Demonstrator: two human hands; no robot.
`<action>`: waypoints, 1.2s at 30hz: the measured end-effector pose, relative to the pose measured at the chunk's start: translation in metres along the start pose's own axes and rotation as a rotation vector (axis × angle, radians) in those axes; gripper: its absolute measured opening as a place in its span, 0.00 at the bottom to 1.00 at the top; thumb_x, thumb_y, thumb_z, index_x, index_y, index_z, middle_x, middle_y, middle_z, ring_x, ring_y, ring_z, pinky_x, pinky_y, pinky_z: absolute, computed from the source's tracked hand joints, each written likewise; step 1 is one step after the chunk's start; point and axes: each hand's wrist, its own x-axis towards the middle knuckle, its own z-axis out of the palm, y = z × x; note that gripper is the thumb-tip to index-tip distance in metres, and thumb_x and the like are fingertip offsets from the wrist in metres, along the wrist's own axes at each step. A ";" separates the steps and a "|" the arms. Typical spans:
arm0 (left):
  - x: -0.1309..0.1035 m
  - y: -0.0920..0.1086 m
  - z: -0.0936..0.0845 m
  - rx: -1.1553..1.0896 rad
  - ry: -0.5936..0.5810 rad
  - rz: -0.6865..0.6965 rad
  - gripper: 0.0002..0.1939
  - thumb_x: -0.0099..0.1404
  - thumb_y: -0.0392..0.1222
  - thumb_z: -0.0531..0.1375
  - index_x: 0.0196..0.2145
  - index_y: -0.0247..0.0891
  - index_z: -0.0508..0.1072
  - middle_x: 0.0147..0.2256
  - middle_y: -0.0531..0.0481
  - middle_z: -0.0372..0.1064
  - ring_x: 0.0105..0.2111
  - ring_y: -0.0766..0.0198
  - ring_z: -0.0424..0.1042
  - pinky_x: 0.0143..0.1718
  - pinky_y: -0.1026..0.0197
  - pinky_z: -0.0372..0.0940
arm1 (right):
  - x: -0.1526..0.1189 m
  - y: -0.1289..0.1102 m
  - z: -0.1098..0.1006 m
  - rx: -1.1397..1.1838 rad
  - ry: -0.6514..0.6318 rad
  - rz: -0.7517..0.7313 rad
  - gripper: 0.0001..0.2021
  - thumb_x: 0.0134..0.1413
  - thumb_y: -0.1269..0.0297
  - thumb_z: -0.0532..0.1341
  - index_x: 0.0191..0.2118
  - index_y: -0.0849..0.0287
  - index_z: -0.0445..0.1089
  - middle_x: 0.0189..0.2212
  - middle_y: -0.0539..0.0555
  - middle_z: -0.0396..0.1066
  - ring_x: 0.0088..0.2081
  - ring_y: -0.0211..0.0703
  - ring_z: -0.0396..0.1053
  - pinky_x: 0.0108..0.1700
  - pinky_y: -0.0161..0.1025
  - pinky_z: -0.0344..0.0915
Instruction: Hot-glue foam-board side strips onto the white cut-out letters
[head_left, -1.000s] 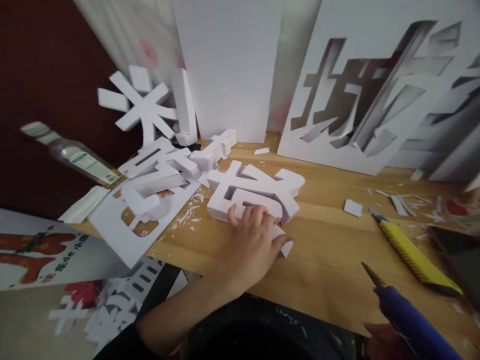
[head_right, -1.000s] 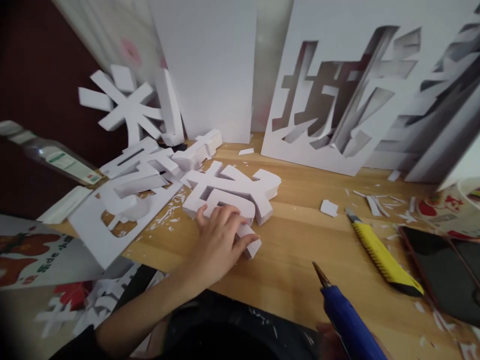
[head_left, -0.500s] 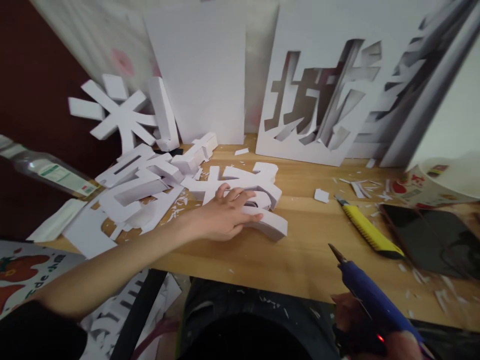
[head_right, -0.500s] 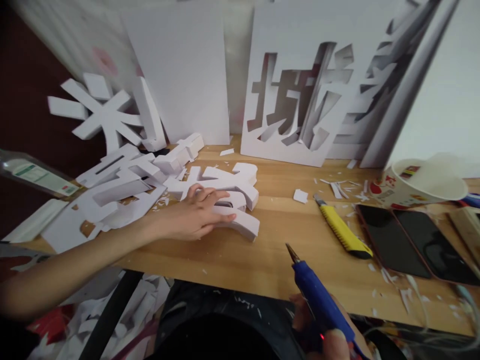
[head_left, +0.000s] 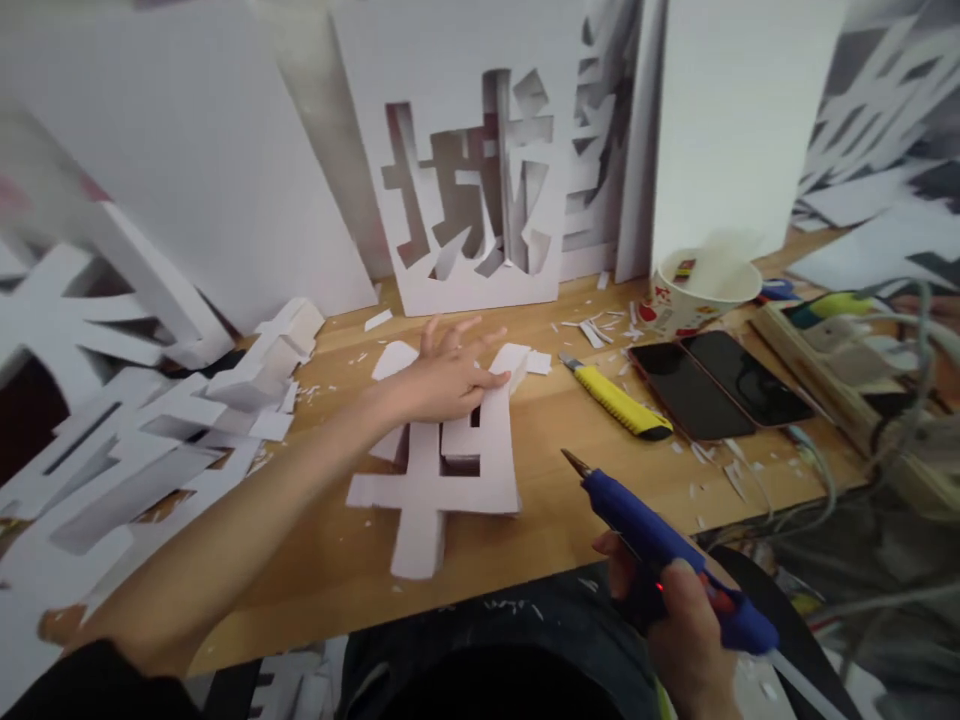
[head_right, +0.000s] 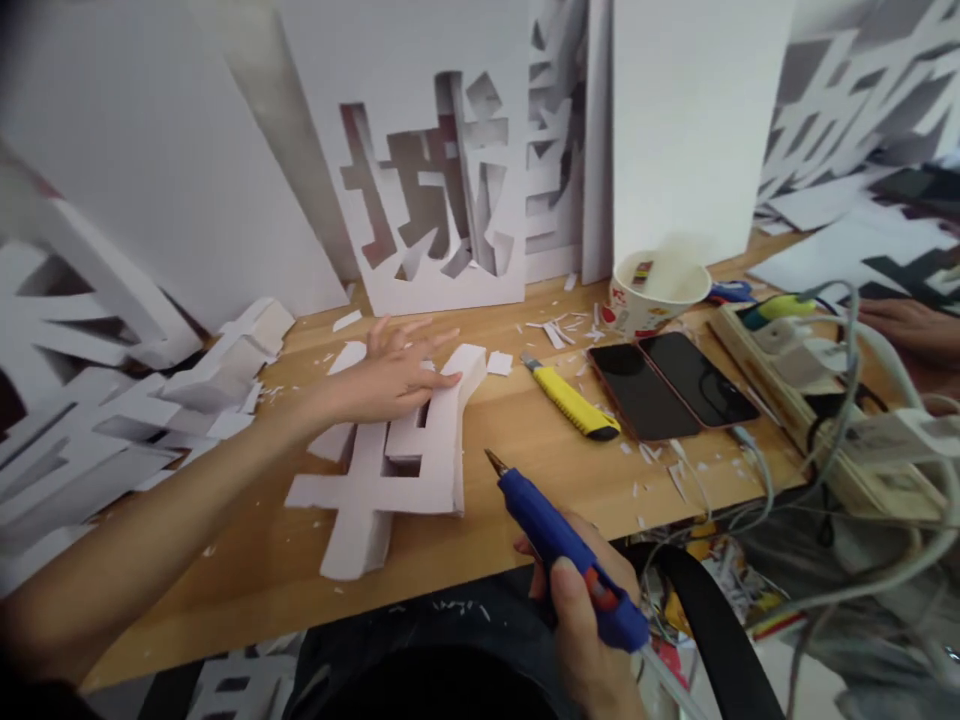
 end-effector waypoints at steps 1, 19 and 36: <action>0.003 0.000 0.001 -0.008 0.014 0.020 0.20 0.72 0.44 0.48 0.56 0.55 0.72 0.70 0.53 0.48 0.70 0.41 0.35 0.63 0.26 0.23 | 0.004 -0.003 0.002 0.031 0.018 0.054 0.27 0.57 0.36 0.54 0.30 0.57 0.73 0.17 0.49 0.64 0.18 0.38 0.60 0.21 0.37 0.54; 0.002 0.016 0.001 0.129 -0.006 0.055 0.36 0.72 0.52 0.49 0.70 0.44 0.34 0.63 0.42 0.63 0.62 0.50 0.63 0.66 0.33 0.20 | 0.066 0.001 0.021 0.246 -0.177 0.306 0.27 0.58 0.37 0.56 0.23 0.58 0.70 0.14 0.46 0.60 0.16 0.32 0.57 0.17 0.32 0.50; 0.029 0.008 -0.025 0.108 -0.099 -0.010 0.26 0.63 0.49 0.53 0.57 0.41 0.59 0.52 0.45 0.75 0.62 0.50 0.64 0.67 0.35 0.47 | 0.076 0.011 0.022 0.320 -0.195 0.384 0.27 0.54 0.36 0.57 0.23 0.57 0.68 0.21 0.50 0.68 0.19 0.34 0.61 0.20 0.33 0.57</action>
